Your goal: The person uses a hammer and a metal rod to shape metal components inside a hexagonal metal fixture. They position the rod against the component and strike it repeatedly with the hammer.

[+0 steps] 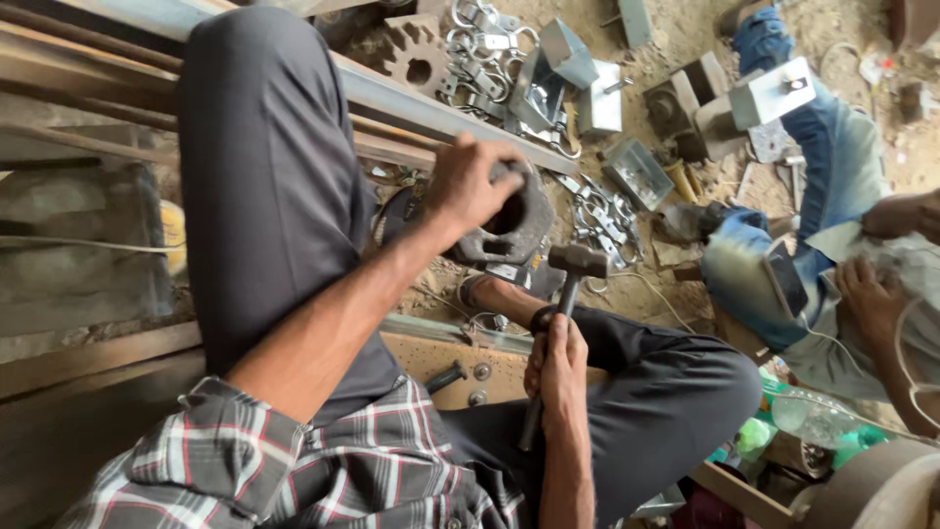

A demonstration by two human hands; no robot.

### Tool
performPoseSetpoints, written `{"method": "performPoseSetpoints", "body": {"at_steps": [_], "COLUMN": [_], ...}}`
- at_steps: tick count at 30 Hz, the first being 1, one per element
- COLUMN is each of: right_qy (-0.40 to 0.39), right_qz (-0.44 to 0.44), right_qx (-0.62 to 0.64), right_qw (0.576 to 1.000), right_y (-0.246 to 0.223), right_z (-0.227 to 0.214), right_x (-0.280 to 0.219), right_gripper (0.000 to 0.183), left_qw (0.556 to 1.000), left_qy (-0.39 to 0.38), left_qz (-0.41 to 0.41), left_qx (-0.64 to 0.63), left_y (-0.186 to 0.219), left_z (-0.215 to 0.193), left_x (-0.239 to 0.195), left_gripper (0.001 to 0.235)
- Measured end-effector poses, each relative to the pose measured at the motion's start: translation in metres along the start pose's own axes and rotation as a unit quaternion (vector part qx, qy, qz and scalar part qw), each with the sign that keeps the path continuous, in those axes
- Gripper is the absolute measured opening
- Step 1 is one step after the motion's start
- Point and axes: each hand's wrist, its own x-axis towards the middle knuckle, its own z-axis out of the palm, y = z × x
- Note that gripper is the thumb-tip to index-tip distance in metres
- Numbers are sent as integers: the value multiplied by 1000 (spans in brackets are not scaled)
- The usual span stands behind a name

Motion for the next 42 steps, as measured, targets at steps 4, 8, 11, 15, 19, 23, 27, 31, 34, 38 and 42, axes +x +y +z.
{"method": "performPoseSetpoints", "body": {"at_steps": [4,8,11,15,19,23,27,31,34,38,42], "right_qy": [-25,-43,-56,-44,-32,16,-6,-75,-104,-44,-49], "right_qz": [-54,-89,-72,-98,-272,-334,-302,-212,-169,-270,-334], "right_qx": [14,-15,-16,-15,-219,-393,-400,-492,-521,-495,-456], "right_qw": [998,995,996,994,936,856,865,841,830,825,824], "right_y": [0,3,4,-5,-51,-98,-140,-162,-170,-167,-144], "right_z": [-4,3,2,8,2,6,36,63,62,59,62], "right_x": [-2,0,0,-1,20,51,80,82,80,94,99], "right_gripper": [32,36,34,35,40,39,39,39,42,41,45], "left_qw": [996,999,998,999,999,999,997,998,998,999,999], "left_qy": [72,14,-37,-13,-14,-21,-38,-25,-30,-8,-1], "left_qz": [42,28,18,3,-40,-49,-65,-59,-63,-48,-48], "left_qx": [23,19,39,29,7,4,10,1,-3,-4,-14], "left_y": [-16,-55,-70,-75,-64,-61,-58,-57,-55,-64,-59], "left_z": [6,17,35,40,36,32,31,30,33,29,38], "left_x": [20,24,28,23,26,19,26,17,14,25,15], "left_gripper": [22,66,87,77,69,73,73,68,64,67,65]}}
